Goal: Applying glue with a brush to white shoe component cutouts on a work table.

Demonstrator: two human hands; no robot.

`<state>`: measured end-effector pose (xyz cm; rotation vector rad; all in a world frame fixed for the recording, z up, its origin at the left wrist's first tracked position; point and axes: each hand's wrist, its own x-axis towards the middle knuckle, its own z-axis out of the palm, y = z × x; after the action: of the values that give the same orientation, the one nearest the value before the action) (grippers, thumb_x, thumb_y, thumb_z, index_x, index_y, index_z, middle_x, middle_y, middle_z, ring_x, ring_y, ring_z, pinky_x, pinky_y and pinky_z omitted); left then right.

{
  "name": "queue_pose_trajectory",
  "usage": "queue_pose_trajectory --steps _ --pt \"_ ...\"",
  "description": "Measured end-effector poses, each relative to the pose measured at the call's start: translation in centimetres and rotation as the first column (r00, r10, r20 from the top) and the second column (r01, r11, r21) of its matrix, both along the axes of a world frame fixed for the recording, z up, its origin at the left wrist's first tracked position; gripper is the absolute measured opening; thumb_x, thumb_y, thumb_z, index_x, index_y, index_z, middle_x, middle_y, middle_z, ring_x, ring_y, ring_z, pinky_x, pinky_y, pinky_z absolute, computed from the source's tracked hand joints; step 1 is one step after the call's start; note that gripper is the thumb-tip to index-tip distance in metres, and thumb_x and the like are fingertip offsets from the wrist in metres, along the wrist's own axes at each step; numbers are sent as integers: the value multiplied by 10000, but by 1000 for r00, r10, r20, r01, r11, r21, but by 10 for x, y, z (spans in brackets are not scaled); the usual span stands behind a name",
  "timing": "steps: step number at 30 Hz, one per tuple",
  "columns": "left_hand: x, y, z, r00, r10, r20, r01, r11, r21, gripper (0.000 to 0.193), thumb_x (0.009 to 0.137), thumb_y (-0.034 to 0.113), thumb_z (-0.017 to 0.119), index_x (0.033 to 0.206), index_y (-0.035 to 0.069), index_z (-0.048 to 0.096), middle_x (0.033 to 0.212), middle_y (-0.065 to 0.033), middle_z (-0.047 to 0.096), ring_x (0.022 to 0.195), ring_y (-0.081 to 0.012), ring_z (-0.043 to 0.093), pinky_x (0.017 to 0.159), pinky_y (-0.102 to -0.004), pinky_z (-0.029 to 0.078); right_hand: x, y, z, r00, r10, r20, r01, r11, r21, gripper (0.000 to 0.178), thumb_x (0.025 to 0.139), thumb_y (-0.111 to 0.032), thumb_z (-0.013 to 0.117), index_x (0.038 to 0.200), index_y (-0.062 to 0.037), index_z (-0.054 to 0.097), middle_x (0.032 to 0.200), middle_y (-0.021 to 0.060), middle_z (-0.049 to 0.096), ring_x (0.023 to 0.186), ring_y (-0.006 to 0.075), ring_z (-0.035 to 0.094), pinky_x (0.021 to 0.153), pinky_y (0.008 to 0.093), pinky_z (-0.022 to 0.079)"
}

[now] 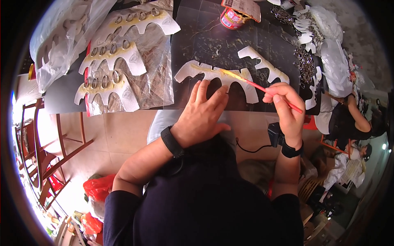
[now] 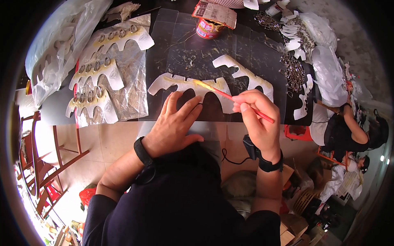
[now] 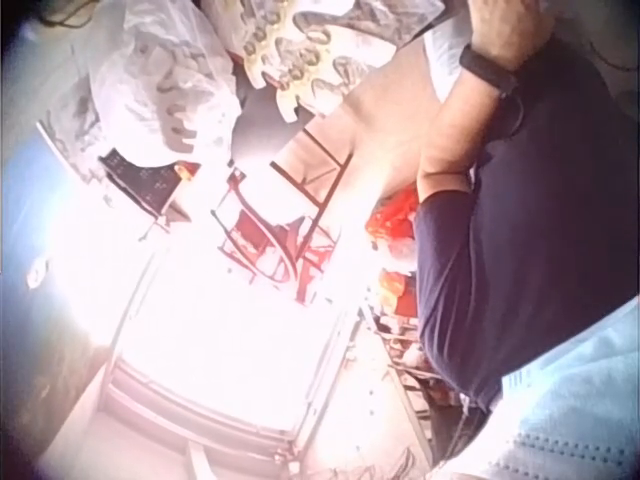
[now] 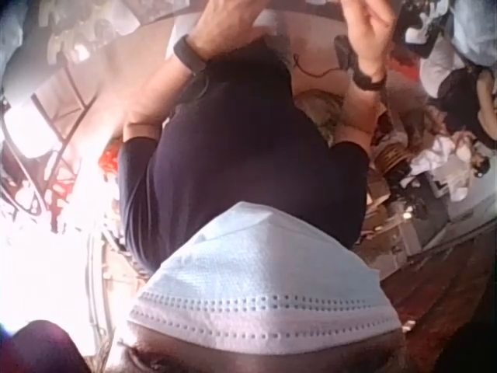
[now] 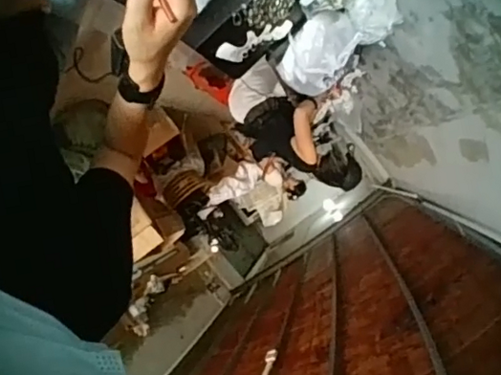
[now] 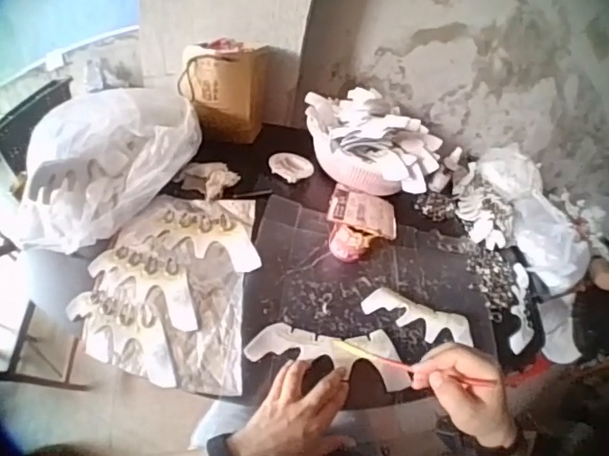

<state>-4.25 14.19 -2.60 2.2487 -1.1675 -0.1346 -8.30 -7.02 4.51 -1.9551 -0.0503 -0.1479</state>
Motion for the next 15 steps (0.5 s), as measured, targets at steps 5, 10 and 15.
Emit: queue_pose_trajectory --steps 5,10,15 --pt "1 0 0 1000 -11 11 11 1000 4 663 652 376 699 1155 -7 501 1301 -99 368 1171 -397 312 999 -495 282 1 -5 -2 996 86 -3 -86 996 -17 132 830 47 452 898 43 565 852 88 564 707 115 562 659 231 468" --pt "1 1 0 1000 -9 20 8 1000 11 664 651 380 698 1155 -5 501 1311 -95 362 1173 -397 311 1001 -497 280 7 6 -2 996 77 -41 -78 997 -30 127 835 36 453 892 48 565 837 83 556 717 112 558 655 232 462" --pt "0 0 0 1000 -10 22 9 1000 13 664 651 381 699 1155 -4 503 1317 -91 357 1174 -396 310 1002 -498 278 6 3 -2 999 32 1 -32 999 -3 125 838 41 453 891 42 566 843 80 557 721 111 559 649 225 459"
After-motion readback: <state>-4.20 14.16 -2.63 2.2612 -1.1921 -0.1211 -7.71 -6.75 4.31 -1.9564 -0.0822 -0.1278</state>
